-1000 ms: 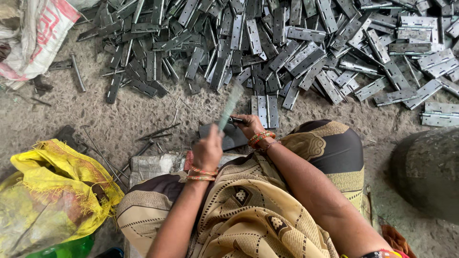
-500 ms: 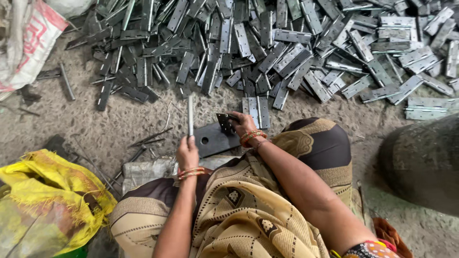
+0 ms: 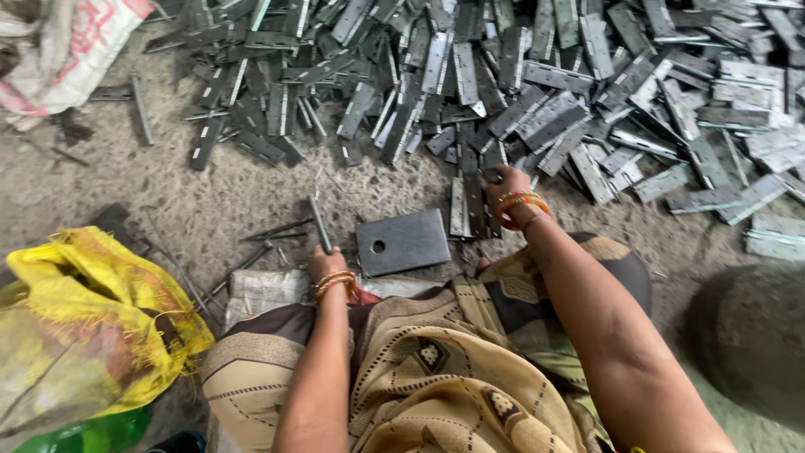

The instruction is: The person sits on the floor and assembles metal hinges by placing them on a metal block, inserting a cylindrical pin, and striking it with a metal rod to secure the parts. The person repeatedly picks up hinge components, aligns them, and drives the pin through before discarding the assembled hinge onto a nearby pile.

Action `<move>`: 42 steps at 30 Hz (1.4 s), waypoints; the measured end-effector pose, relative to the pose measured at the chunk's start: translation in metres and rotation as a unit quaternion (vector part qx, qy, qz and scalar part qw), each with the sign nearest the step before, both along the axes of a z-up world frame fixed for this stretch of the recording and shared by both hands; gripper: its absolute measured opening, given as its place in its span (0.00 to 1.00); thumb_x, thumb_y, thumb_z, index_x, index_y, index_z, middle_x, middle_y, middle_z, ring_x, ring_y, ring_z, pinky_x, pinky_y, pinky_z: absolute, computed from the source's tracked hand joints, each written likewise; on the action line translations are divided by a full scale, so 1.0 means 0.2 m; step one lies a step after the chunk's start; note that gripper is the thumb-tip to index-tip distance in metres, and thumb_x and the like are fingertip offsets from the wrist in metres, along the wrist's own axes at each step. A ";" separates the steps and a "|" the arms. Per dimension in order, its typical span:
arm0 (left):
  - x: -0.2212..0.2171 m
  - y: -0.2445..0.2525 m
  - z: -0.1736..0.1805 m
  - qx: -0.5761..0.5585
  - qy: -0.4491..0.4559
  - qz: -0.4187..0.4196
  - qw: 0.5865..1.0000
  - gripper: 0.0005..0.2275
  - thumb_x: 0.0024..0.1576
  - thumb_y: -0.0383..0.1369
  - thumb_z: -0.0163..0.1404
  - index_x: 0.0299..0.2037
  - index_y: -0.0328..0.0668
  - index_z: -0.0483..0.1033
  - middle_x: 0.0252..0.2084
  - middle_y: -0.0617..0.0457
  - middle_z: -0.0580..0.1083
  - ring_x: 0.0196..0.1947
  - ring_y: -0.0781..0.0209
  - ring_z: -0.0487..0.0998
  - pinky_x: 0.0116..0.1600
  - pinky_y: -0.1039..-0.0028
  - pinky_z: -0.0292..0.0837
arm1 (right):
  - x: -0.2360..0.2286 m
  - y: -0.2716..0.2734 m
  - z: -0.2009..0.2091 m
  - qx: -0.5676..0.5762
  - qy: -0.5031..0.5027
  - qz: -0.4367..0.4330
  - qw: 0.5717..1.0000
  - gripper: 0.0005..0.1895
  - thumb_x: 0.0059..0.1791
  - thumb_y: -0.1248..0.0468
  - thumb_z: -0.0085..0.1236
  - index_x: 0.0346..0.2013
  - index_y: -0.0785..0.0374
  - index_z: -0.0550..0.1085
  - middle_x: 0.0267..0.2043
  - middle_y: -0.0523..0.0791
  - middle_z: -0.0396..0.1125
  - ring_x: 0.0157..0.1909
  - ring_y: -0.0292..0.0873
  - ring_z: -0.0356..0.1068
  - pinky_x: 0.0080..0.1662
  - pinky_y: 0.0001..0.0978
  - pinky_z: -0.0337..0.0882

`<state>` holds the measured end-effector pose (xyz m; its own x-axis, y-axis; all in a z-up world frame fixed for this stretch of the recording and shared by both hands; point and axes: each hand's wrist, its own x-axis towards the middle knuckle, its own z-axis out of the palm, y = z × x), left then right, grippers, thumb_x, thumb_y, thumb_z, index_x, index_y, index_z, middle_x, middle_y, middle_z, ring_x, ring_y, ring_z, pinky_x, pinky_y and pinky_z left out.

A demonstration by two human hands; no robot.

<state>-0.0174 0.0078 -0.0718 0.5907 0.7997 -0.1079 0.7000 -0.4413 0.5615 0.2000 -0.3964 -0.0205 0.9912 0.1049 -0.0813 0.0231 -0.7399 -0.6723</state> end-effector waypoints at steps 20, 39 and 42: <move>0.64 -0.39 0.26 0.127 -0.080 -0.250 0.957 0.14 0.57 0.28 0.54 0.53 0.35 0.74 0.53 0.38 0.74 0.53 0.38 0.75 0.58 0.56 0.71 | -0.03 0.25 0.53 0.340 0.007 0.024 0.940 0.22 0.52 0.70 0.53 0.61 0.65 0.68 0.59 0.48 0.72 0.59 0.43 0.73 0.59 0.34 0.71; 1.14 -0.41 0.20 0.161 0.014 -0.283 0.945 0.16 0.44 0.26 0.61 0.44 0.36 0.77 0.46 0.36 0.74 0.47 0.35 0.76 0.50 0.53 0.74 | -0.04 0.30 0.78 0.340 0.073 0.019 0.937 0.16 0.53 0.68 0.51 0.56 0.63 0.73 0.52 0.45 0.77 0.52 0.38 0.76 0.53 0.31 0.74; 0.97 -0.32 0.07 0.003 -0.034 -0.288 0.957 0.11 0.47 0.30 0.60 0.39 0.34 0.79 0.35 0.40 0.77 0.35 0.41 0.79 0.42 0.57 0.74 | -0.04 0.31 0.72 0.325 0.073 0.024 0.943 0.15 0.53 0.67 0.53 0.55 0.64 0.74 0.50 0.45 0.77 0.51 0.37 0.76 0.52 0.31 0.74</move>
